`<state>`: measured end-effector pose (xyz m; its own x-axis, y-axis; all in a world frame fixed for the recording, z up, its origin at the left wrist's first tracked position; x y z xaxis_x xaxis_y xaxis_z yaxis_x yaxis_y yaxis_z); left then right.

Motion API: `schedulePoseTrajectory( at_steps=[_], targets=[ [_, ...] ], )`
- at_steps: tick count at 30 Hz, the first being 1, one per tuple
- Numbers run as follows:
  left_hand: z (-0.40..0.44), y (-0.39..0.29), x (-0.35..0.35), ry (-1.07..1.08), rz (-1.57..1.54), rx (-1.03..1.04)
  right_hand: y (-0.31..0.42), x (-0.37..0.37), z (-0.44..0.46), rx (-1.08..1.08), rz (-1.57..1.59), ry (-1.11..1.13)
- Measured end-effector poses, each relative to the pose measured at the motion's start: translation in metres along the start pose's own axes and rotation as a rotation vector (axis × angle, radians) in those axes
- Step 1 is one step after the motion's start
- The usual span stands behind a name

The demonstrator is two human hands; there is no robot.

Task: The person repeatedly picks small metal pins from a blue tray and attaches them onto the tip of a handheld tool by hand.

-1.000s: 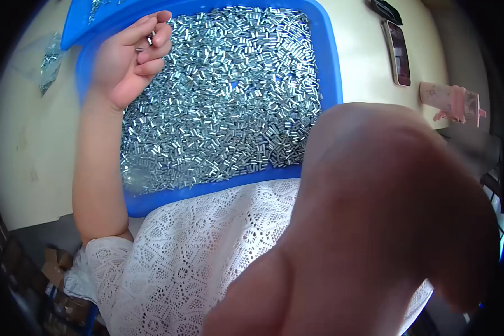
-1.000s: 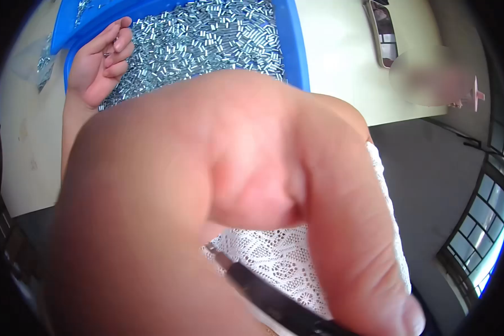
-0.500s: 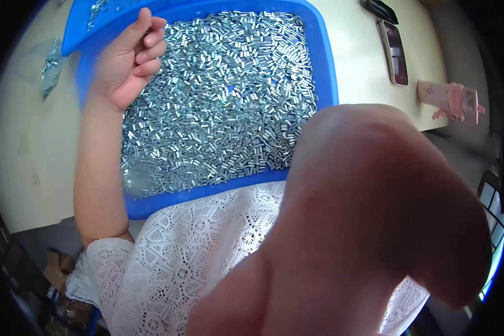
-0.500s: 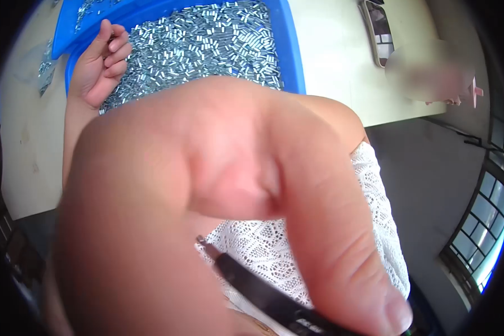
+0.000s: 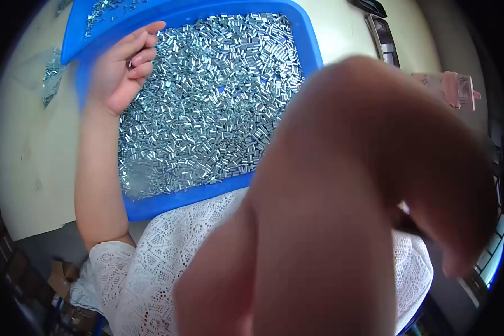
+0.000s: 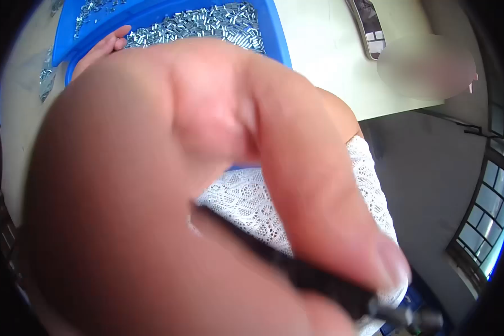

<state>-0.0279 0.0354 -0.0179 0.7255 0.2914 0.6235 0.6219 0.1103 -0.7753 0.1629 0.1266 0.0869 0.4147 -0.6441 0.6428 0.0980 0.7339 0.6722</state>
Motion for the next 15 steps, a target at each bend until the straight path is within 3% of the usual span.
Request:
schedulePoseTrajectory(
  at_steps=[6,7,8,10,11,13,14,15],
  targets=[
    [0.002,0.001,-0.01,0.026,0.006,-0.012,0.004,0.011,0.044,0.003,-0.006,0.111],
    [-0.002,-0.007,0.002,-0.037,0.014,0.09,0.009,0.0,0.036,0.126,-0.14,-0.263],
    [0.001,-0.006,-0.001,-0.035,-0.021,0.052,0.009,-0.014,0.038,0.169,-0.311,-0.542],
    [-0.002,-0.009,-0.001,-0.086,-0.068,0.048,0.006,-0.039,0.045,0.225,-0.759,-0.692],
    [-0.002,-0.009,-0.001,-0.094,-0.09,0.05,0.001,-0.045,0.046,0.376,-1.022,-0.943],
    [-0.001,-0.009,-0.004,-0.079,-0.073,0.055,-0.012,-0.06,0.042,0.161,-1.461,-0.873],
    [0.0,-0.008,-0.002,-0.128,-0.059,0.06,-0.02,-0.063,0.046,0.053,-1.415,-0.887],
    [0.0,-0.007,-0.001,-0.124,-0.056,0.076,-0.024,-0.061,0.046,0.086,-1.565,-0.888]
  ],
)
Point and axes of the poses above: each hand's wrist, its own z-axis towards the middle knuckle, its own x-axis out of the palm, y = z × x, the point moved 4 cm from there along z, towards the middle knuckle, and after that the axes turned 13 degrees about x, right-handed, at the moved point
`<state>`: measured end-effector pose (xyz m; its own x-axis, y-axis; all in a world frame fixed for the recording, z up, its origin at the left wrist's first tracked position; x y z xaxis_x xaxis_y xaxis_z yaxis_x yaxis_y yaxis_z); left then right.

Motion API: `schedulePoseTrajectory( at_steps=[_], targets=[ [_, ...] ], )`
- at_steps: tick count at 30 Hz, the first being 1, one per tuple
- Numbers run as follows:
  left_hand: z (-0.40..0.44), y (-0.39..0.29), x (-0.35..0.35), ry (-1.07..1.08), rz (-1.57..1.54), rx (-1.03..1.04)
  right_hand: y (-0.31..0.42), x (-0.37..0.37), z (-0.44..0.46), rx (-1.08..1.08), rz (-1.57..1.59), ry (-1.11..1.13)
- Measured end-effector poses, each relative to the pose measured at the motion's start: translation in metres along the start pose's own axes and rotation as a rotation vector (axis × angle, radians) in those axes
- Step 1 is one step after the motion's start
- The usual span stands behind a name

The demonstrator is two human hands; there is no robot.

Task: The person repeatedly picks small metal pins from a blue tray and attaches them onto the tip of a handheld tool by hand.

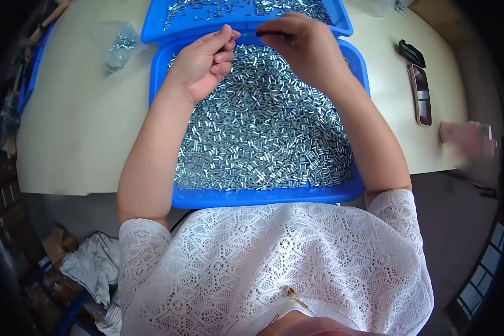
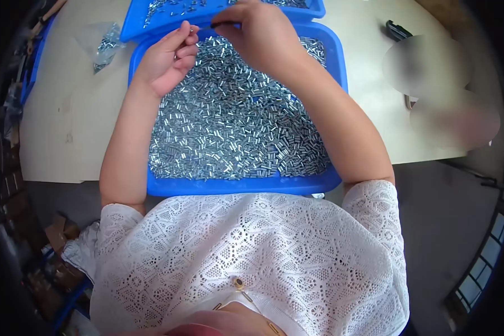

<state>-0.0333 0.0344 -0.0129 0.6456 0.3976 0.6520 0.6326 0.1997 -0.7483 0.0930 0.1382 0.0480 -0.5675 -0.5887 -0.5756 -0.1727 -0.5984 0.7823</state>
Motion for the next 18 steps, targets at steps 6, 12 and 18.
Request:
schedulePoseTrajectory(
  at_steps=[6,12,18],
  targets=[
    [-0.004,0.001,0.006,-0.059,0.063,0.039,-0.001,0.01,-0.006,-0.107,-0.112,-0.116],
    [-0.007,0.004,0.008,-0.109,0.133,0.075,-0.003,0.007,-0.007,-0.048,-0.084,-0.13],
    [-0.008,0.006,0.009,-0.135,0.156,0.086,-0.003,0.008,-0.008,-0.066,-0.091,-0.134]
  ],
)
Point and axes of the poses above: each hand's wrist, its own z-axis towards the middle knuckle, its own x-axis out of the palm, y = z × x, the point moved 4 cm from there along z, towards the middle knuckle, and after that the axes turned 13 degrees about x, right-handed, at the moved point
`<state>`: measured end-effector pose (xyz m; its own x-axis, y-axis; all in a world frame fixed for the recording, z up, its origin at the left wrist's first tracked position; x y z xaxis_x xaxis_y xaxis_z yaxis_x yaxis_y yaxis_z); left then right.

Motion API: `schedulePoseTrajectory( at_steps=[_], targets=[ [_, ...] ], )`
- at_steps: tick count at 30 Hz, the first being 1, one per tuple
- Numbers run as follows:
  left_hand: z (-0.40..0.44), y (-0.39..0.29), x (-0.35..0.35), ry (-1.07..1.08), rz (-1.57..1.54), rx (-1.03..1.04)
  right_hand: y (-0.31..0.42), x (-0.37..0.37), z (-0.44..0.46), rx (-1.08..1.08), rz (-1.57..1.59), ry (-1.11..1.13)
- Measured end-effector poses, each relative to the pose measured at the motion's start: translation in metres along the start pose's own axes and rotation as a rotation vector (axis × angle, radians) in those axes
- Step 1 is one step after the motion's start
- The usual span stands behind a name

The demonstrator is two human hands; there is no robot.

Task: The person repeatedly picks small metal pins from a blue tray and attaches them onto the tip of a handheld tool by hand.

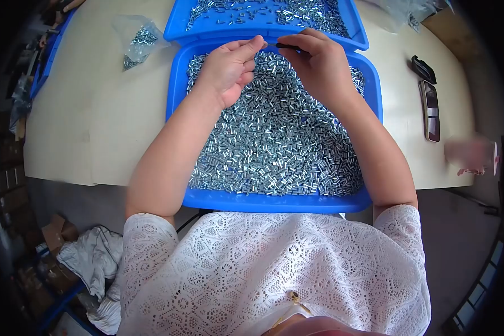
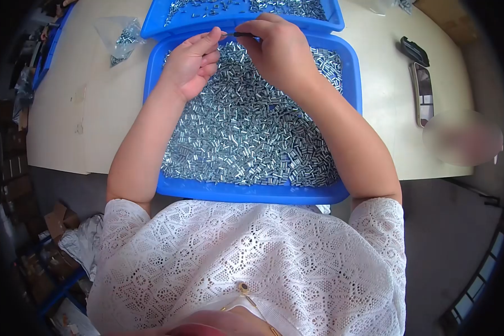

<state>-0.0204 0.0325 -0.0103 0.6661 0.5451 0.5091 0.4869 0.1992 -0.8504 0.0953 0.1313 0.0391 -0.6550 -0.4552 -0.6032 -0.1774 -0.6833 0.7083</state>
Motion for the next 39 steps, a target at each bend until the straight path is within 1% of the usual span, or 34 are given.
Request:
schedulePoseTrajectory(
  at_steps=[5,8,10,11,13,14,15,17,21,23,27,29,33,35,36,38,39],
  targets=[
    [-0.001,0.003,0.001,-0.044,0.019,0.01,0.002,0.002,-0.002,-0.04,-0.025,-0.004],
    [-0.001,0.002,0.001,-0.036,0.058,0.054,0.002,0.003,-0.002,-0.037,-0.03,-0.006],
    [-0.002,-0.003,0.002,-0.061,0.127,0.122,-0.003,0.005,-0.003,0.131,0.051,0.054],
    [-0.002,-0.003,0.003,-0.063,0.127,0.115,-0.005,0.005,-0.003,0.137,0.052,0.057],
    [-0.002,-0.006,0.003,-0.069,0.265,0.188,-0.007,0.008,-0.002,0.101,0.004,0.103],
    [-0.003,-0.007,0.004,-0.07,0.265,0.192,-0.002,0.006,-0.002,0.148,0.097,0.136],
    [-0.002,-0.006,0.002,-0.073,0.265,0.189,-0.001,0.005,-0.003,0.15,0.099,0.14],
    [-0.001,-0.005,-0.001,-0.044,0.236,0.197,0.002,0.003,-0.002,0.091,-0.05,0.087],
    [0.0,-0.007,0.001,-0.053,0.296,0.218,-0.007,0.005,-0.001,0.081,0.041,0.096],
    [-0.001,-0.012,0.005,-0.005,0.323,0.325,-0.013,0.009,-0.001,0.183,0.001,0.177],
    [-0.003,-0.014,0.007,0.01,0.416,0.389,-0.012,0.01,-0.002,0.251,0.051,0.218],
    [-0.002,-0.013,0.005,0.033,0.477,0.407,-0.003,0.008,-0.002,0.165,0.112,0.14],
    [-0.001,-0.01,0.005,0.018,0.57,0.405,-0.011,0.007,-0.002,0.169,0.065,0.2],
    [0.0,-0.011,0.006,0.063,0.577,0.429,-0.011,0.007,-0.001,0.08,-0.101,0.223],
    [0.0,-0.011,0.006,0.064,0.577,0.427,-0.012,0.008,-0.002,0.083,-0.101,0.223],
    [-0.001,-0.012,0.007,0.095,0.651,0.481,-0.011,0.008,-0.002,0.092,0.062,0.175],
    [-0.001,-0.012,0.007,0.095,0.651,0.48,-0.013,0.008,-0.002,0.093,0.063,0.176]
  ],
)
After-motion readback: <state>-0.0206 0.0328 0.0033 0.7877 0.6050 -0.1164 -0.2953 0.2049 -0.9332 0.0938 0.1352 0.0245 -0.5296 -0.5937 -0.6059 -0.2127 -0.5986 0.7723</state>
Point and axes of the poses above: each hand's wrist, its own z-axis towards the middle knuckle, its own x-axis out of the palm, y = z × x, the point moved 4 cm from there along z, towards the middle knuckle, and after that the axes turned 13 degrees about x, right-handed, at the moved point
